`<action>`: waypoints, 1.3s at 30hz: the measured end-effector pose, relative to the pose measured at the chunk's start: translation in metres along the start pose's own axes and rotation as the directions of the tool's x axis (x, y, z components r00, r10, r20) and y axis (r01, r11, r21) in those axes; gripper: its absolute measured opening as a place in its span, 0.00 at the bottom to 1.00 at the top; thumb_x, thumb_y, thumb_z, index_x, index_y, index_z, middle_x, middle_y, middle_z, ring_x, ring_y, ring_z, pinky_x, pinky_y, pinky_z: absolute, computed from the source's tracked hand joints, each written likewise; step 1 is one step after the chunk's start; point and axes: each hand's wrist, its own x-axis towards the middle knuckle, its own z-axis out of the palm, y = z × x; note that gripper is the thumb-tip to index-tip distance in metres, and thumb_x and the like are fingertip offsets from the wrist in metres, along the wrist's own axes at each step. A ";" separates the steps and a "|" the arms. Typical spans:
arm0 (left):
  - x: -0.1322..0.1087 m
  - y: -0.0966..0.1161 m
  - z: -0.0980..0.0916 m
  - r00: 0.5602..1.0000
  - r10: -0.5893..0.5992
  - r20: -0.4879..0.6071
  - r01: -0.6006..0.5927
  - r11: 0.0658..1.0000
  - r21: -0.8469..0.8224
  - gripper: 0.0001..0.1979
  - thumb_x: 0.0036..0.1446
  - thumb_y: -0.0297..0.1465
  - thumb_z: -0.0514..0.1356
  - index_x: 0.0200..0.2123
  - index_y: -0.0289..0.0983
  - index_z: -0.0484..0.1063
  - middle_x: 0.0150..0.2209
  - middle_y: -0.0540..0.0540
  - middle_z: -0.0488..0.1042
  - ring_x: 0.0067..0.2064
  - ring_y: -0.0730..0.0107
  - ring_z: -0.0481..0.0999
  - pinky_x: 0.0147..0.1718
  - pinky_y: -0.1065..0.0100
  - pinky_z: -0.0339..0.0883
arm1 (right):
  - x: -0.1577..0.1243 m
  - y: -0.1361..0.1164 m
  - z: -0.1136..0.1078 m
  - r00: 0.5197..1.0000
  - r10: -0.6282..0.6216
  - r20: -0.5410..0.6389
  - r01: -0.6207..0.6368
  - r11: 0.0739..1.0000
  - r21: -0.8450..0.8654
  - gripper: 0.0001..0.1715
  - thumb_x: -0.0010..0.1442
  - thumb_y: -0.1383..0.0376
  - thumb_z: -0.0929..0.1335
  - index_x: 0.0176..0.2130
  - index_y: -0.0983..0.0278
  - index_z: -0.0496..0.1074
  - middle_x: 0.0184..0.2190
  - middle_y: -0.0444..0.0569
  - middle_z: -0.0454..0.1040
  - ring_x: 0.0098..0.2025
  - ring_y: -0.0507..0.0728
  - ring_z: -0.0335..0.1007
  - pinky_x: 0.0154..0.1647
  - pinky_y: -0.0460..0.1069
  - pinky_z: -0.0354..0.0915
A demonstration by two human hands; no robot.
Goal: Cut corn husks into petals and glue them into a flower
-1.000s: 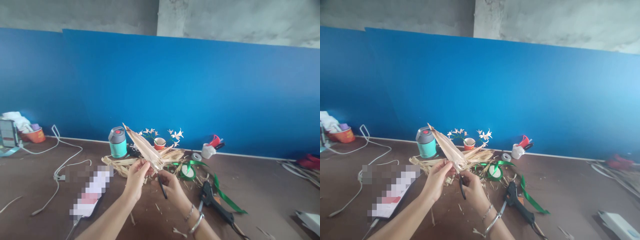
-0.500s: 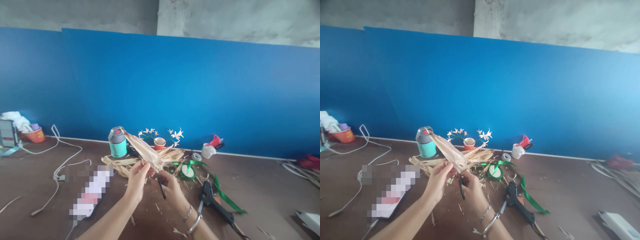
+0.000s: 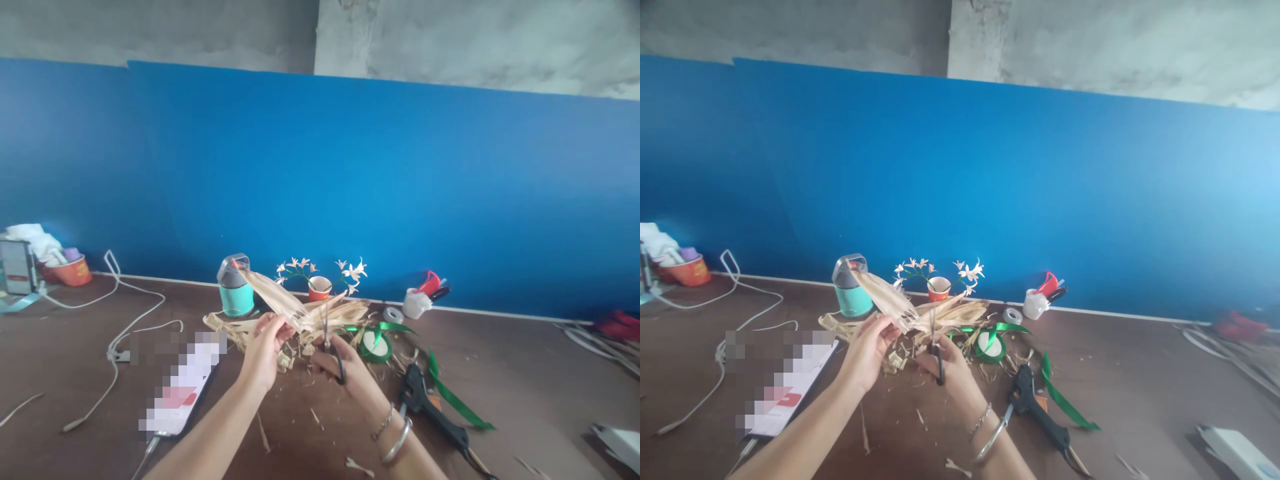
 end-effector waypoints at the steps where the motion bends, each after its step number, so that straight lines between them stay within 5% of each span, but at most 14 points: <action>1: -0.001 -0.001 0.001 1.000 -0.027 0.014 0.027 1.000 0.010 0.09 0.37 0.29 0.68 0.21 0.34 0.70 0.21 0.53 0.72 0.25 0.76 0.72 0.29 0.73 0.68 | 0.000 -0.001 0.001 0.999 -0.018 -0.044 0.020 0.998 0.054 0.19 0.41 0.61 0.74 0.34 0.63 0.67 0.22 0.40 0.69 0.23 0.49 0.65 0.20 0.42 0.55; 7: -0.014 -0.013 0.004 0.976 -0.135 0.171 0.113 0.985 0.131 0.07 0.43 0.32 0.65 0.23 0.35 0.70 0.25 0.50 0.75 0.29 0.72 0.74 0.31 0.72 0.68 | -0.002 -0.001 0.008 0.985 -0.077 -0.155 0.104 0.979 0.176 0.24 0.37 0.64 0.76 0.35 0.62 0.67 0.24 0.40 0.70 0.23 0.49 0.64 0.21 0.42 0.57; 15: -0.019 -0.018 0.003 0.962 -0.153 0.224 0.119 0.981 0.156 0.07 0.46 0.31 0.64 0.24 0.34 0.70 0.27 0.49 0.75 0.30 0.71 0.74 0.32 0.71 0.67 | -0.002 0.001 0.007 0.982 -0.086 -0.168 0.113 0.981 0.156 0.21 0.39 0.64 0.74 0.34 0.63 0.66 0.17 0.38 0.68 0.18 0.47 0.59 0.18 0.41 0.52; 24: -0.001 -0.004 -0.002 0.991 0.079 0.112 -0.086 0.994 0.061 0.06 0.45 0.30 0.64 0.24 0.35 0.70 0.24 0.51 0.74 0.29 0.73 0.73 0.31 0.72 0.68 | -0.003 0.001 0.009 0.990 0.033 -0.134 -0.026 0.998 0.058 0.18 0.36 0.66 0.73 0.29 0.64 0.65 0.16 0.37 0.66 0.18 0.47 0.58 0.17 0.41 0.50; 34: 0.003 -0.008 -0.007 0.986 0.055 0.157 -0.073 0.991 0.109 0.06 0.44 0.30 0.65 0.27 0.34 0.72 0.26 0.50 0.75 0.30 0.73 0.73 0.33 0.72 0.68 | -0.001 0.010 0.015 0.990 0.139 -0.022 -0.140 0.987 -0.080 0.18 0.33 0.67 0.72 0.27 0.64 0.65 0.12 0.37 0.65 0.14 0.47 0.58 0.14 0.42 0.49; 39: 0.002 -0.007 -0.006 0.990 0.006 0.138 -0.023 0.992 0.122 0.08 0.42 0.29 0.66 0.24 0.35 0.69 0.23 0.53 0.73 0.28 0.75 0.73 0.33 0.72 0.67 | -0.006 0.000 0.017 0.989 0.028 -0.145 -0.017 0.997 0.077 0.20 0.35 0.63 0.75 0.30 0.63 0.66 0.16 0.38 0.67 0.17 0.49 0.61 0.17 0.42 0.53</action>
